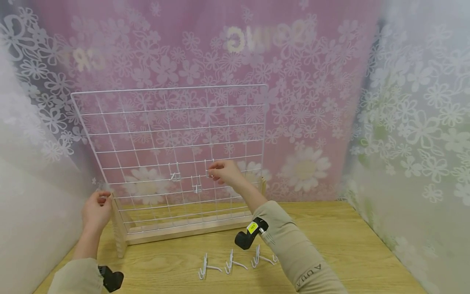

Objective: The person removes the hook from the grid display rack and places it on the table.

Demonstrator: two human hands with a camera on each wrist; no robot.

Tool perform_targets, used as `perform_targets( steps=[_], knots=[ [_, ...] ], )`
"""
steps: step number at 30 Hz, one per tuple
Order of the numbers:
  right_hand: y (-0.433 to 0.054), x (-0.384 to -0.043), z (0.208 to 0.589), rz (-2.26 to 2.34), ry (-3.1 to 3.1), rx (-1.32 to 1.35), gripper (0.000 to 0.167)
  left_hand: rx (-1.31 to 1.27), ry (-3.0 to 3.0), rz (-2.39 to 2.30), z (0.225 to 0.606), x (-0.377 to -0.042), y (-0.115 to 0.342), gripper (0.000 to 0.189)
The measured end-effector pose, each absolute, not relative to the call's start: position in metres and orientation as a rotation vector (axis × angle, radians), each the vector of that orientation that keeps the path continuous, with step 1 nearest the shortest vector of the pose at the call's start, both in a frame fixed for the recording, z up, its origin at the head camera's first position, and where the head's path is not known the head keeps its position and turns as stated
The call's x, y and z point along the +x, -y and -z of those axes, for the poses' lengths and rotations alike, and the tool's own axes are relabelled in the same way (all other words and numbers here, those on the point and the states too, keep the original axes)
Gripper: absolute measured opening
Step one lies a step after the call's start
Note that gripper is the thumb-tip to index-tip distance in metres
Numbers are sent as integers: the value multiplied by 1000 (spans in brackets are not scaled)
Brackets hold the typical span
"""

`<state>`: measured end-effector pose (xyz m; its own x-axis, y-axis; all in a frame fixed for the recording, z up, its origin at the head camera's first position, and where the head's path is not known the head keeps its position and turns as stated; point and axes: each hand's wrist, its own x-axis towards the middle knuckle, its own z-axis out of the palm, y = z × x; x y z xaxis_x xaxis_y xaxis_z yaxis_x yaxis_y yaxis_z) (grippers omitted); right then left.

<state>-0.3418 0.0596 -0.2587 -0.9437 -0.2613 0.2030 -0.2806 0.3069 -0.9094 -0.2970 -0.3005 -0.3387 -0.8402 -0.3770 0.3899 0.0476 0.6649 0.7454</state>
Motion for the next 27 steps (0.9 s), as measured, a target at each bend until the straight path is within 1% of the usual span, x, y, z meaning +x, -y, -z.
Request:
perform_targets(
  steps=[5,12,14,20,21,27],
  knots=[
    [-58,-342,258,-1809,2501,487,20,255,2357,1082,339,-296,300,28],
    [-58,-342,257,-1825,2468,475,21,260,2340,1095,340,-297,301,27],
    [-59,-337,253,-1825,2468,478,22,262,2343,1096,340,-298,301,27],
    [-64,-336,251,-1807,2477,483,22,261,2343,1087,341,-298,301,27],
    [-65,-341,254,-1808,2475,484,21,265,2346,1081,341,-298,301,27],
    [-73,-341,256,-1769,2495,530,22,269,2345,1088,340,-297,300,28]
  ],
)
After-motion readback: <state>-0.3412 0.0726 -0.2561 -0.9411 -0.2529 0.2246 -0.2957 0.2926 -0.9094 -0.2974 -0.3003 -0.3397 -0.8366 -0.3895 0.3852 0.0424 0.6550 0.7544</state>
